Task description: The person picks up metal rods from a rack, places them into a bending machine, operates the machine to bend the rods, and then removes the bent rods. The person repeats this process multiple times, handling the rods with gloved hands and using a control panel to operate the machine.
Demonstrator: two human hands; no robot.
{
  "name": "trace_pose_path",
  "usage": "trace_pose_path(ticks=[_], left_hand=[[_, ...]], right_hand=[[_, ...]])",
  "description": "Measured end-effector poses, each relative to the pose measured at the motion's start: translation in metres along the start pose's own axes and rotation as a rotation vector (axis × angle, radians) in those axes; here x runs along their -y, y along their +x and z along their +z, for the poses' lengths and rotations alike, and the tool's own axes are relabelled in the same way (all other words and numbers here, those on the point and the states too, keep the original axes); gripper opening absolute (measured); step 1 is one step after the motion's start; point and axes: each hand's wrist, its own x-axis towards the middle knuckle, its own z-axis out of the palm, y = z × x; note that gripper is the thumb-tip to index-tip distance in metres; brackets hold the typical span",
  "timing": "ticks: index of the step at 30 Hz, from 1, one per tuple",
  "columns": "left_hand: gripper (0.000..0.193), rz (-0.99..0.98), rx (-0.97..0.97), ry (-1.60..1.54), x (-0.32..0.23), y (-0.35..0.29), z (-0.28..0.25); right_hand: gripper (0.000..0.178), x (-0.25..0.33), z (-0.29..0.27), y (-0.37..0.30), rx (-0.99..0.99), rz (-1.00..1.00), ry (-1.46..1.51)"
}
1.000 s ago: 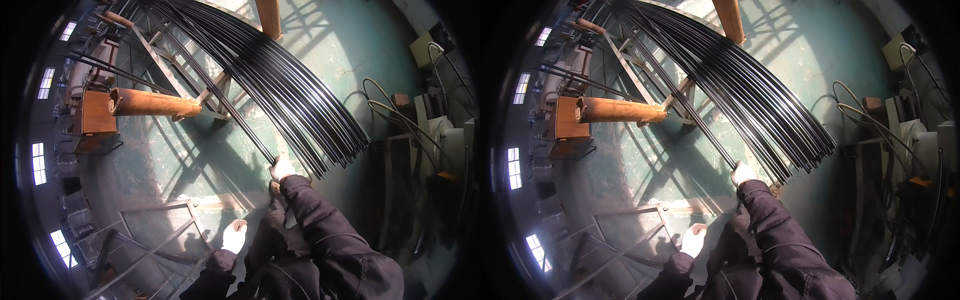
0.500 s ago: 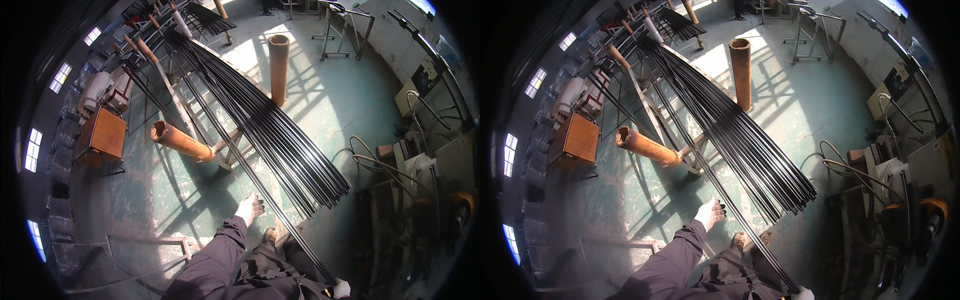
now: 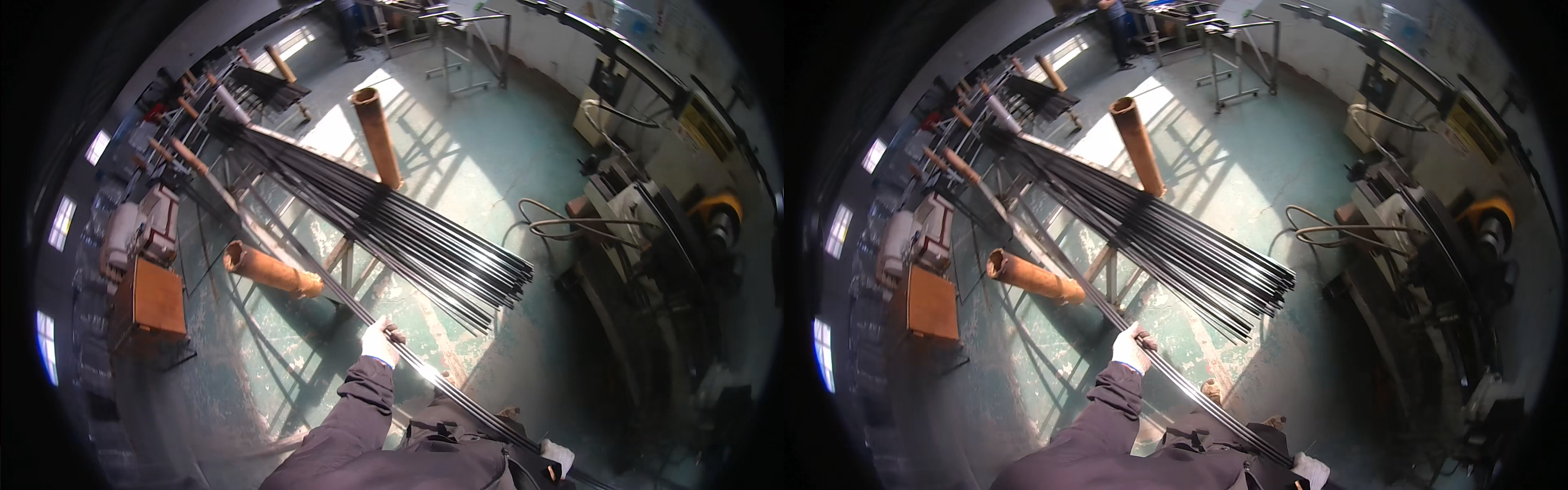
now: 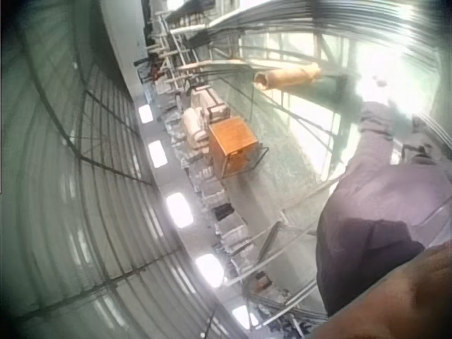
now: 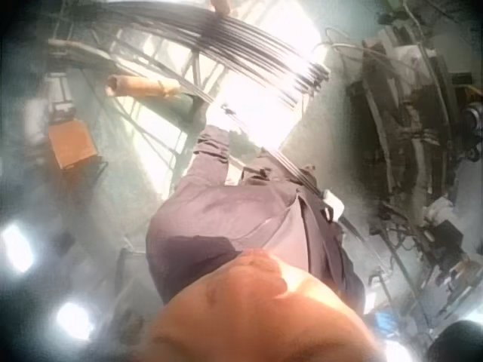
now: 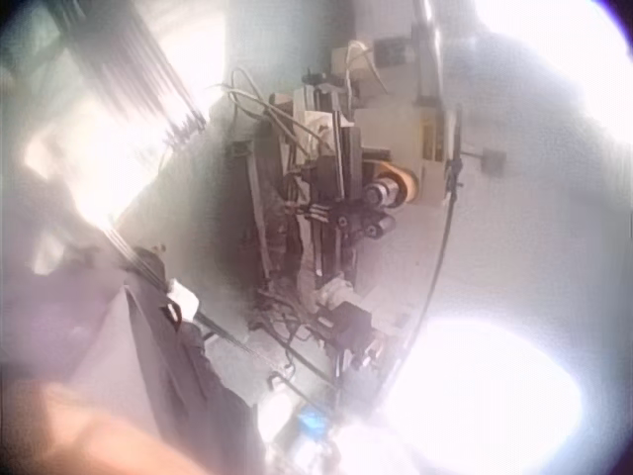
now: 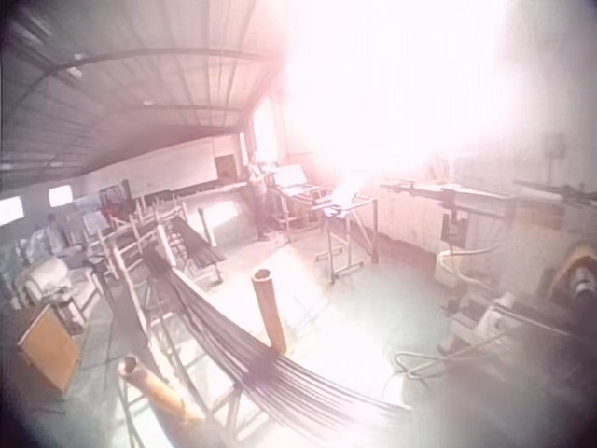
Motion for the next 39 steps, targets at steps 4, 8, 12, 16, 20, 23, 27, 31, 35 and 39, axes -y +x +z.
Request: trace_pose_path(ticks=[4, 8, 12, 16, 20, 23, 27, 31, 35, 39], left_hand=[[0.019, -0.125, 0.137, 0.023, 0.031, -0.067, 0.005], [0.015, -0.176, 0.184, 0.111, 0.085, -0.148, 0.019], [0.009, -0.088, 0.345, 0.111, 0.097, -0.202, 0.046], [0.012, 0.010, 0.575, 0.076, 0.098, -0.274, 0.101], [0.017, 0.005, 0.660, 0.013, 0.153, -0.364, 0.179], [0.015, -0.181, 0.804, 0.080, 0.229, -0.422, 0.219], [0.013, -0.194, 0.861, 0.244, 0.327, -0.469, 0.256], [0.012, -0.347, 0.885, 0.304, 0.398, -0.485, 0.297], [0.007, -0.468, 0.812, 0.323, 0.466, -0.481, 0.336], [0.008, -0.610, 0.807, 0.310, 0.525, -0.479, 0.375]], right_hand=[[0.031, -0.032, 0.013, -0.021, -0.156, -0.030, 0.087], [0.021, -0.109, 0.032, -0.064, -0.178, 0.079, 0.122], [0.017, -0.210, 0.067, -0.101, -0.267, 0.114, 0.154], [0.010, -0.348, 0.100, -0.175, -0.464, 0.263, 0.156], [0.005, -0.439, 0.109, -0.235, -0.784, 0.519, 0.157], [0.018, -0.462, 0.099, -0.238, -1.027, 0.522, 0.166], [0.021, -0.485, 0.086, -0.230, -1.179, 0.648, 0.166], [0.027, -0.521, 0.090, -0.255, -1.198, 0.739, 0.085], [0.028, -0.557, 0.092, -0.267, -1.161, 0.891, 0.023], [0.030, -0.594, 0.079, -0.270, -1.179, 1.007, -0.034]])
